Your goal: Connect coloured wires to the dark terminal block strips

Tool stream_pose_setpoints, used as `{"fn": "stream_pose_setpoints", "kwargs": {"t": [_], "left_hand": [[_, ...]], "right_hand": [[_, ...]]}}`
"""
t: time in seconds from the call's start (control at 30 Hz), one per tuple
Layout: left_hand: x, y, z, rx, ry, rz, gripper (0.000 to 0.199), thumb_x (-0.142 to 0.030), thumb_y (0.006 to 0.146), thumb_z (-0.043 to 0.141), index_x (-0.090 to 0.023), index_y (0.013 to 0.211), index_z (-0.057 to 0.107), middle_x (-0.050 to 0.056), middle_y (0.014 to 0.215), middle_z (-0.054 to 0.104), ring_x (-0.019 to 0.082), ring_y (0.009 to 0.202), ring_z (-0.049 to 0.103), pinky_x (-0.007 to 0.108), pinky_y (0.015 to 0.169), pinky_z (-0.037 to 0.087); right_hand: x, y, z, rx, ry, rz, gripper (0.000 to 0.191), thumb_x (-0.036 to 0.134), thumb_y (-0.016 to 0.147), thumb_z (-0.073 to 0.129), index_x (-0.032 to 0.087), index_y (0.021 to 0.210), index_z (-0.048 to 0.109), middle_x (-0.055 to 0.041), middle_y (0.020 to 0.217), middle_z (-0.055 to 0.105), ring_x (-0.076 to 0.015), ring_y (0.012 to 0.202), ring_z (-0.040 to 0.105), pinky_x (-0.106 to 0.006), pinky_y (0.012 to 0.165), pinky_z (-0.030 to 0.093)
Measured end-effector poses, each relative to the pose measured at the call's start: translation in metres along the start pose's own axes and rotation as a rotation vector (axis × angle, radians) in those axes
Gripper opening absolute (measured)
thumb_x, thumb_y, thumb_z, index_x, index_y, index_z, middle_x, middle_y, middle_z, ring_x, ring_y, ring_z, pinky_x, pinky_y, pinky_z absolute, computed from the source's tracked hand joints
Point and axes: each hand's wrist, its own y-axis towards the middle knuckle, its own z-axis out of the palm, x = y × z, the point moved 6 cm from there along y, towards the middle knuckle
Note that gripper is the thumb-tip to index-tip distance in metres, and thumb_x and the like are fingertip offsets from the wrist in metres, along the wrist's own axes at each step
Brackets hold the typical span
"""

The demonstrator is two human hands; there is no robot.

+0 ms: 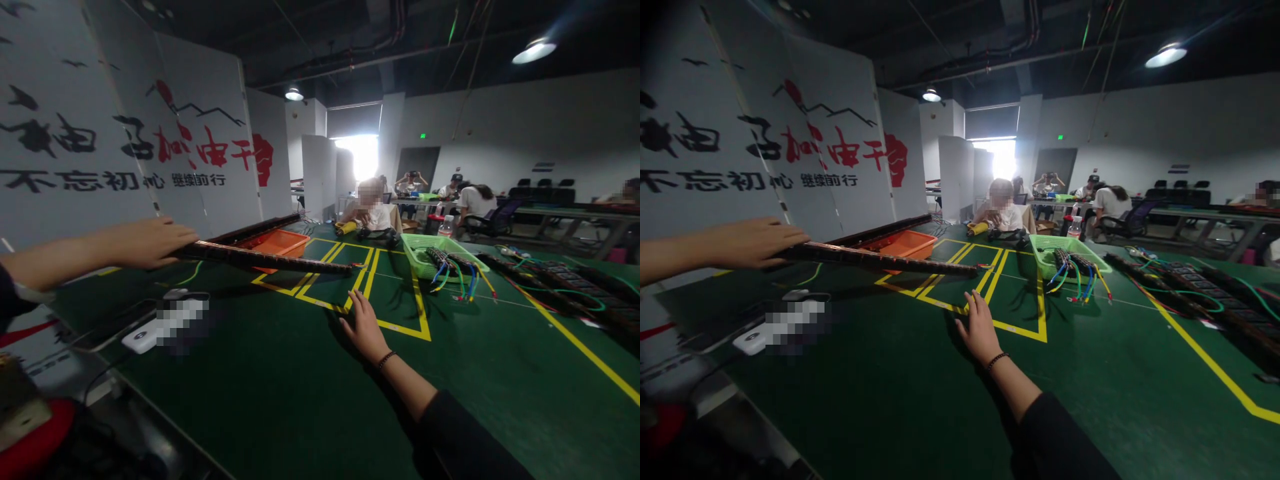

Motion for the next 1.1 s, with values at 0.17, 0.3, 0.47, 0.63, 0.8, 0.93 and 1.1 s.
{"fn": "stream_pose_setpoints", "kwargs": {"t": [0.17,0.3,0.47,0.63,0.8,0.93,1.1], "left_hand": [[0.024,-0.032,0.0,0.164,0.042,0.181,0.058,-0.054,0.064,0.046,-0.023,0.111,0.06,0.003,0.116,0.059,0.021,0.106,0.054,0.038,0.104,0.029],[0.031,-0.052,0.006,0.203,0.04,0.164,0.059,-0.05,0.062,0.042,-0.024,0.111,0.062,0.0,0.12,0.059,0.022,0.113,0.052,0.037,0.108,0.025],[0.015,-0.057,0.021,0.197,0.031,0.221,0.059,-0.038,0.061,0.046,-0.027,0.116,0.061,-0.002,0.124,0.059,0.02,0.118,0.049,0.033,0.11,0.024],[-0.035,-0.044,0.033,0.088,0.012,0.475,0.052,-0.028,0.074,0.039,-0.015,0.121,0.057,0.003,0.123,0.059,0.015,0.115,0.048,0.039,0.106,0.028],[-0.082,-0.018,0.06,-0.015,-0.001,0.594,0.05,-0.019,0.078,0.042,-0.005,0.125,0.048,0.01,0.124,0.058,0.015,0.113,0.046,0.042,0.103,0.03],[-0.11,0.013,0.09,-0.044,-0.016,0.58,0.057,-0.012,0.072,0.055,-0.012,0.129,0.048,0.014,0.13,0.053,0.022,0.118,0.047,0.036,0.105,0.026],[-0.137,0.044,0.115,-0.045,-0.044,0.521,0.058,-0.014,0.074,0.057,-0.013,0.131,0.045,0.016,0.132,0.051,0.025,0.122,0.045,0.038,0.105,0.026]], "right_hand": [[0.008,0.01,-0.023,-0.02,-0.036,-0.053,0.069,0.051,0.086,0.049,0.014,0.14,0.029,-0.0158,0.146,0.029,-0.0259,0.137,0.022,-0.048,0.113,0.016],[0.028,0.025,-0.052,0.186,-0.003,-0.113,0.068,0.059,0.082,0.051,0.018,0.135,0.039,-0.0131,0.138,0.044,-0.0259,0.131,0.034,-0.049,0.112,0.016],[0.054,0.016,-0.065,0.667,0.168,-0.069,0.07,0.063,0.074,0.058,0.02,0.128,0.049,-0.0095,0.122,0.058,-0.0246,0.107,0.057,-0.035,0.091,0.043],[0.062,0.002,-0.055,0.894,0.164,-0.076,0.07,0.063,0.065,0.066,0.017,0.117,0.054,-0.0074,0.103,0.065,-0.0213,0.082,0.062,-0.028,0.066,0.045],[0.041,0.004,-0.055,0.873,0.003,-0.018,0.055,0.052,0.062,0.071,0.016,0.102,0.059,-0.0056,0.089,0.066,-0.0186,0.071,0.06,-0.024,0.052,0.038],[0.02,0.008,-0.06,0.779,-0.146,0.049,0.049,0.044,0.061,0.071,0.017,0.1,0.059,-0.007,0.09,0.066,-0.0189,0.07,0.061,-0.024,0.051,0.036],[0.003,0.009,-0.059,0.668,-0.299,0.073,0.05,0.044,0.063,0.069,0.017,0.103,0.059,-0.0107,0.096,0.066,-0.0248,0.08,0.063,-0.028,0.061,0.043]]}}
